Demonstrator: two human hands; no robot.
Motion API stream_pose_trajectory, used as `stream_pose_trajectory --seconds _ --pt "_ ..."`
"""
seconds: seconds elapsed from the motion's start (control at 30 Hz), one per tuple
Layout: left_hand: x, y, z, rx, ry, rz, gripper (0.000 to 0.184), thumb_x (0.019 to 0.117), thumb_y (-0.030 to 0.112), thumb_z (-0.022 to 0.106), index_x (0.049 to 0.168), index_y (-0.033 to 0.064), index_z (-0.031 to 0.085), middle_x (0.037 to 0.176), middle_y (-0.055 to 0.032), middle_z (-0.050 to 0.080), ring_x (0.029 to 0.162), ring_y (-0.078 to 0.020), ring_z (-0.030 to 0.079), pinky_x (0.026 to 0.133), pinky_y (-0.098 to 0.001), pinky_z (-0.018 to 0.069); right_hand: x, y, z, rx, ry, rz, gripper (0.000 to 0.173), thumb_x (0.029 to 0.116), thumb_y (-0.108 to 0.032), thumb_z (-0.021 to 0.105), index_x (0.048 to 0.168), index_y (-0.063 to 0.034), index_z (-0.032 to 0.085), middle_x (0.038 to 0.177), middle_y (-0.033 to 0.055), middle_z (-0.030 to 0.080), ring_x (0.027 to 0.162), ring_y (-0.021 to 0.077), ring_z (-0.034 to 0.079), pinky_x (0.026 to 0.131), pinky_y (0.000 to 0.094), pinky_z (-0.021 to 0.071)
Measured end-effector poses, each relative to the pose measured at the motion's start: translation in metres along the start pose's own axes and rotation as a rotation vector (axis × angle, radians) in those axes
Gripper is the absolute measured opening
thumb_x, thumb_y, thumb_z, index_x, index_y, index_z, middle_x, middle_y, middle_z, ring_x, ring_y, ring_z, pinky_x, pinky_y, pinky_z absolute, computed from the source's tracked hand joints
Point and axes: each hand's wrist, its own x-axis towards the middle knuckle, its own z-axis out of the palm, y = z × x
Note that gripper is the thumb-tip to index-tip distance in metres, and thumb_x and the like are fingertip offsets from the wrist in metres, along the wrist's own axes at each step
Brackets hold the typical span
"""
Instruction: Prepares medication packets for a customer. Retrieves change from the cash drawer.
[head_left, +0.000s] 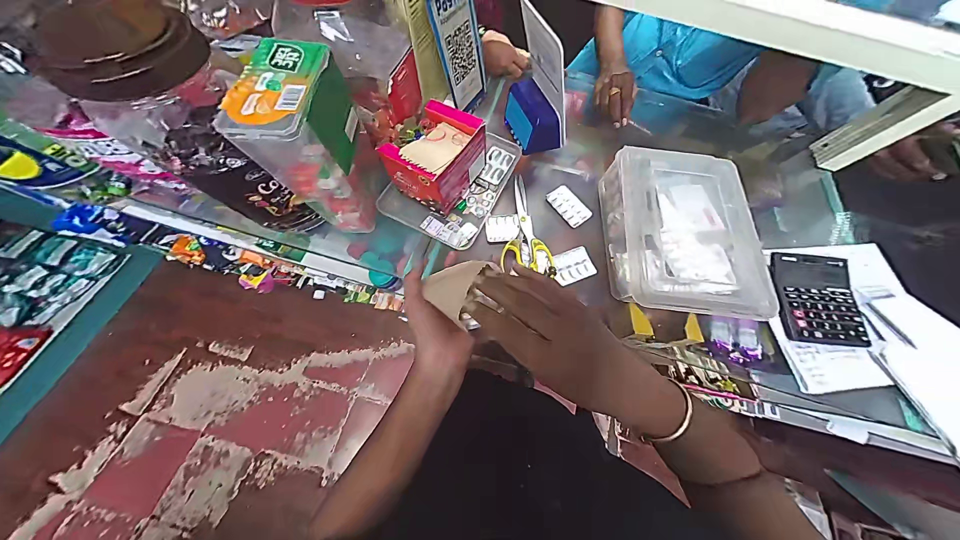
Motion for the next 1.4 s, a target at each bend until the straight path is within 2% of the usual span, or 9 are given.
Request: stream_pose_trajectory --seconds 0.1,0.23,0.4,0.67,0.8,0.93,1.07,1.2,1.4 --pt "0.011 0.008 -0.017 -0.007 -0.056 -0.052 0.06 0.1068 0.052 0.023 0.136 0.0083 0.052 0.111 -0.014 0.071 0.1 -0.0243 0.072 0.084 -0.0434 0.061 -0.033 0.025 -0.006 0.135 0.127 0.284 0.035 0.1046 -0.029 0.058 0.123 -0.0013 0.069 0.124 0.0139 0.07 0.12 0.0198 0.065 0.103 0.031 0.053" --pt "0.016 0.012 -0.028 -0.039 -0.045 -0.112 0.056 0.107 0.049 0.029 0.137 0.0068 0.05 0.125 -0.0178 0.066 0.113 -0.03 0.067 0.093 -0.0506 0.0577 -0.089 0.061 0.01 -0.095 -0.382 0.587 0.101 0.088 -0.071 0.059 0.155 0.0023 0.04 0.159 0.0304 0.036 0.148 0.0511 0.033 0.118 0.0684 0.0279" --pt "0.013 0.018 -0.023 -0.087 -0.078 -0.105 0.063 0.1058 0.055 0.025 0.136 0.0078 0.054 0.119 -0.0162 0.069 0.107 -0.0283 0.07 0.09 -0.0485 0.059 -0.145 0.039 0.026 -0.367 -0.002 0.269 0.017 0.0995 -0.011 0.059 0.112 -0.0107 0.071 0.103 0.0096 0.073 0.097 0.0255 0.069 0.1 0.0483 0.0473" --pt "-0.004 0.0 0.003 -0.137 -0.048 -0.11 0.064 0.1044 0.057 0.024 0.133 0.009 0.056 0.107 -0.0183 0.073 0.098 -0.0334 0.074 0.084 -0.05 0.0611 -0.032 -0.017 -0.028 -0.12 0.147 0.061 0.021 0.1045 -0.013 0.056 0.121 -0.0136 0.067 0.108 0.0061 0.07 0.1 0.02 0.065 0.088 0.0318 0.051" --pt "-0.011 -0.001 0.002 -0.142 -0.044 -0.07 0.063 0.1053 0.055 0.023 0.136 0.0088 0.053 0.111 -0.0187 0.071 0.102 -0.0335 0.072 0.089 -0.0509 0.0595 0.015 -0.021 0.012 -0.37 0.007 -0.043 0.017 0.0958 0.0 0.054 0.094 -0.0041 0.07 0.091 0.0101 0.073 0.085 0.0258 0.069 0.07 0.0358 0.0528" --pt "-0.008 0.001 -0.01 -0.129 -0.013 -0.011 0.061 0.1064 0.053 0.021 0.131 0.0091 0.055 0.104 -0.0118 0.072 0.094 -0.0223 0.073 0.08 -0.0413 0.0613 0.023 -0.017 0.025 -0.05 -0.026 -0.026 0.018 0.0967 0.0 0.057 0.104 0.0006 0.074 0.111 0.0144 0.074 0.106 0.0259 0.071 0.092 0.0334 0.0575" --pt "0.0 0.017 -0.032 -0.148 -0.064 -0.009 0.064 0.1064 0.054 0.019 0.135 0.0081 0.052 0.117 -0.0147 0.07 0.107 -0.0272 0.071 0.088 -0.0465 0.0603 0.024 0.042 0.006 -0.028 0.221 0.41 0.02 0.0971 -0.008 0.062 0.109 0.0023 0.075 0.094 0.0145 0.074 0.084 0.0235 0.071 0.076 0.0356 0.0599" --pt "-0.001 0.019 -0.038 -0.201 -0.125 -0.082 0.069 0.1055 0.058 0.019 0.141 0.0059 0.048 0.128 -0.0226 0.065 0.118 -0.0378 0.065 0.098 -0.0543 0.0556 0.026 0.123 0.024 -0.256 -0.223 1.082 0.057 0.1017 -0.017 0.061 0.15 0.0064 0.042 0.148 0.0404 0.04 0.134 0.0594 0.042 0.103 0.0713 0.0402" --pt "0.005 0.025 -0.039 -0.227 -0.136 -0.148 0.071 0.1044 0.059 0.02 0.142 0.0058 0.048 0.13 -0.0239 0.063 0.12 -0.0385 0.064 0.101 -0.0547 0.0536 0.024 0.1 0.019 -0.254 -0.268 1.143 0.046 0.0898 -0.025 0.078 0.122 0.0045 0.064 0.11 0.034 0.065 0.108 0.0541 0.062 0.082 0.0693 0.0499"
